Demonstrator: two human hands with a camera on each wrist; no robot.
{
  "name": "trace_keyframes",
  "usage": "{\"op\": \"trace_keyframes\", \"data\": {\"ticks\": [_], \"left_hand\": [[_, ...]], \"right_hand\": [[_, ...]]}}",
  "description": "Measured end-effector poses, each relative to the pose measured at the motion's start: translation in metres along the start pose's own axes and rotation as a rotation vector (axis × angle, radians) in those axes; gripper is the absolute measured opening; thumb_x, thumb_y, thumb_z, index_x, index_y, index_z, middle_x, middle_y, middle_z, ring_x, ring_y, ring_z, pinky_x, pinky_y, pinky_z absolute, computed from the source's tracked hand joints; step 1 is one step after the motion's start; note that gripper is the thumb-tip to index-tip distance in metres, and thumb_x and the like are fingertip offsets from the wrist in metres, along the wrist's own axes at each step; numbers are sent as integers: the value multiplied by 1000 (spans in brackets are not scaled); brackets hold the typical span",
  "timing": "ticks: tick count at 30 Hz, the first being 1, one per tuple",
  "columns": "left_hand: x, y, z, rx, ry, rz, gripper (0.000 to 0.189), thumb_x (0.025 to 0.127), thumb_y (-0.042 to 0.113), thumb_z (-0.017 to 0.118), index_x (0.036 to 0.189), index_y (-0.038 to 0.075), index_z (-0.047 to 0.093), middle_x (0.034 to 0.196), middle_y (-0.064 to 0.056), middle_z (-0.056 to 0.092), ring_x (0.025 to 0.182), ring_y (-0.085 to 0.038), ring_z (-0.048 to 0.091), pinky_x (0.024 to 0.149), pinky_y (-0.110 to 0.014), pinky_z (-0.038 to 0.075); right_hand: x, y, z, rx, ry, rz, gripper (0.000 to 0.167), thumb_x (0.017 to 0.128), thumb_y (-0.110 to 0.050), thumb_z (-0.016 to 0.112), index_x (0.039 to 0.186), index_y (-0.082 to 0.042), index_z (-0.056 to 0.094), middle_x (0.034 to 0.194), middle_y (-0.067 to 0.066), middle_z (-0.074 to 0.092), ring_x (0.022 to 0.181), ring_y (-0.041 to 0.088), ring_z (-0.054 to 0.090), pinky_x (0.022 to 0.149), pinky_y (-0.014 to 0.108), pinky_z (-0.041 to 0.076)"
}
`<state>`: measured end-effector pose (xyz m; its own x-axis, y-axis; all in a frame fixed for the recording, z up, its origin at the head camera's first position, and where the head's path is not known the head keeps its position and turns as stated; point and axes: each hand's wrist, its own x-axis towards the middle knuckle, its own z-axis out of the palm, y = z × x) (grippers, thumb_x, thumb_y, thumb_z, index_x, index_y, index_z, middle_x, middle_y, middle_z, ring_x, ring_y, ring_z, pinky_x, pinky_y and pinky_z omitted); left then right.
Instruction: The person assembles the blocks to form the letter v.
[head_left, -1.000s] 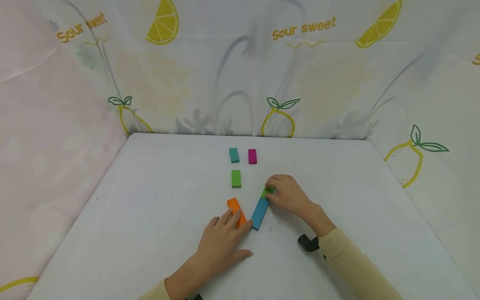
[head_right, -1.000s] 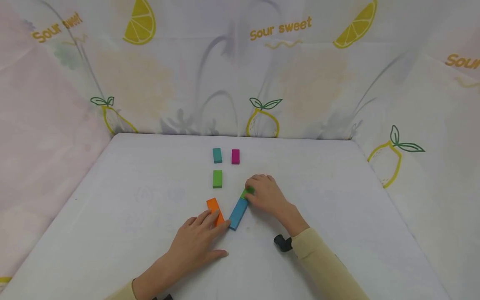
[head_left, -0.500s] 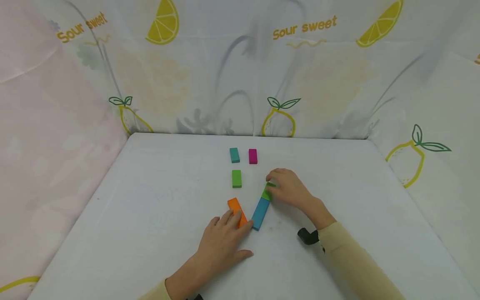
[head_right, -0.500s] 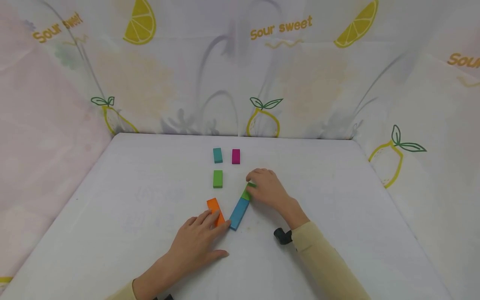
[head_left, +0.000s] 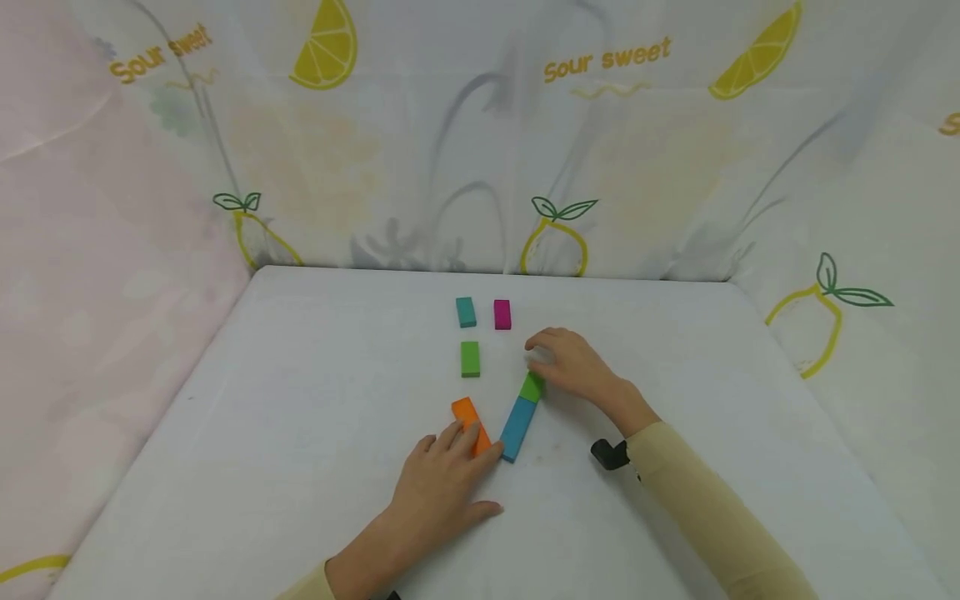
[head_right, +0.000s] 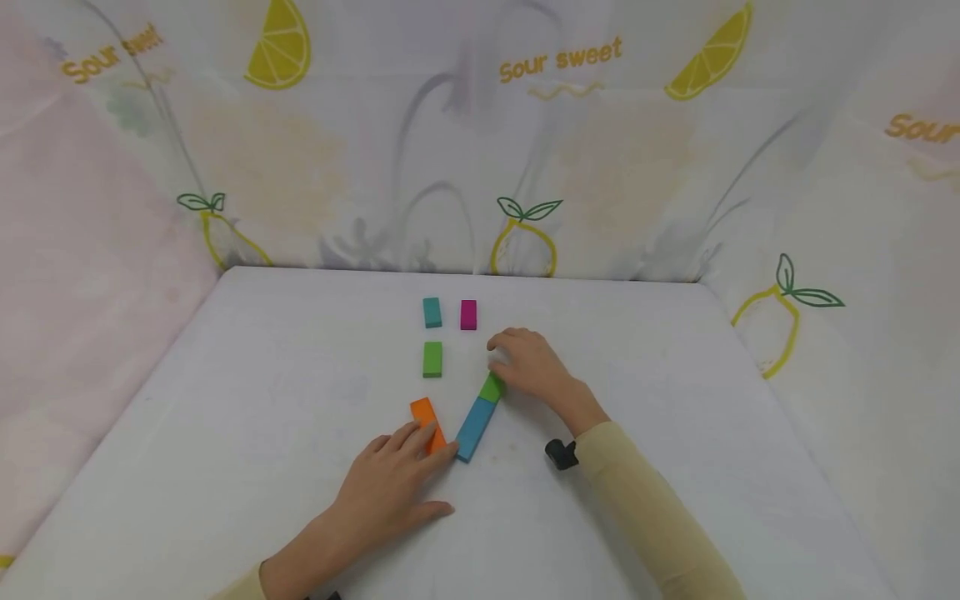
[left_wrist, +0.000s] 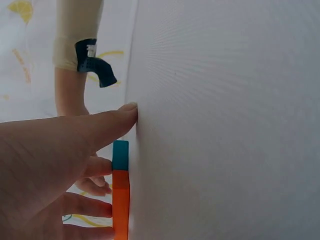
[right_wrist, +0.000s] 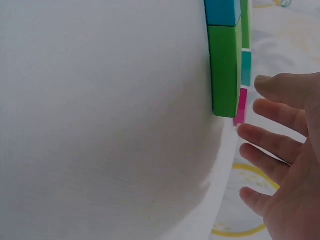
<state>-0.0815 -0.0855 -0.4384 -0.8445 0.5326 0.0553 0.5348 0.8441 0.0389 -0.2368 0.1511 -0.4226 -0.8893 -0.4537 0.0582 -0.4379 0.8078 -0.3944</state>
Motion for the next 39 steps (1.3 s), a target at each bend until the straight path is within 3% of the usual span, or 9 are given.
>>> {"op": "trace_keyframes", "data": {"ticks": [14,23,39], "left_hand": [[-1,-4,0,-12,7,4,71,79,69,69,139,32,56,138,-7,56,131,-33,53,96,-50,51],[1,-3,-2,-10,9,15,71,79,69,69,138,33,57,138,-7,57,129,-32,54,96,-50,51],[1,-2,-1,-9,-6,20,69,79,69,68,138,34,57,136,-6,58,127,-32,55,96,-50,52]], "right_hand": [[32,3,-9,42,-75,49,36,95,-27,63,127,-9,64,138,11,60,132,30,51,114,49,41],[49,10,3,64,-59,72,40,94,-28,62,131,-13,61,143,9,55,136,29,47,116,49,38],[64,12,7,59,-65,76,44,93,-22,63,135,-10,57,149,12,49,142,31,42,120,47,33]]}}
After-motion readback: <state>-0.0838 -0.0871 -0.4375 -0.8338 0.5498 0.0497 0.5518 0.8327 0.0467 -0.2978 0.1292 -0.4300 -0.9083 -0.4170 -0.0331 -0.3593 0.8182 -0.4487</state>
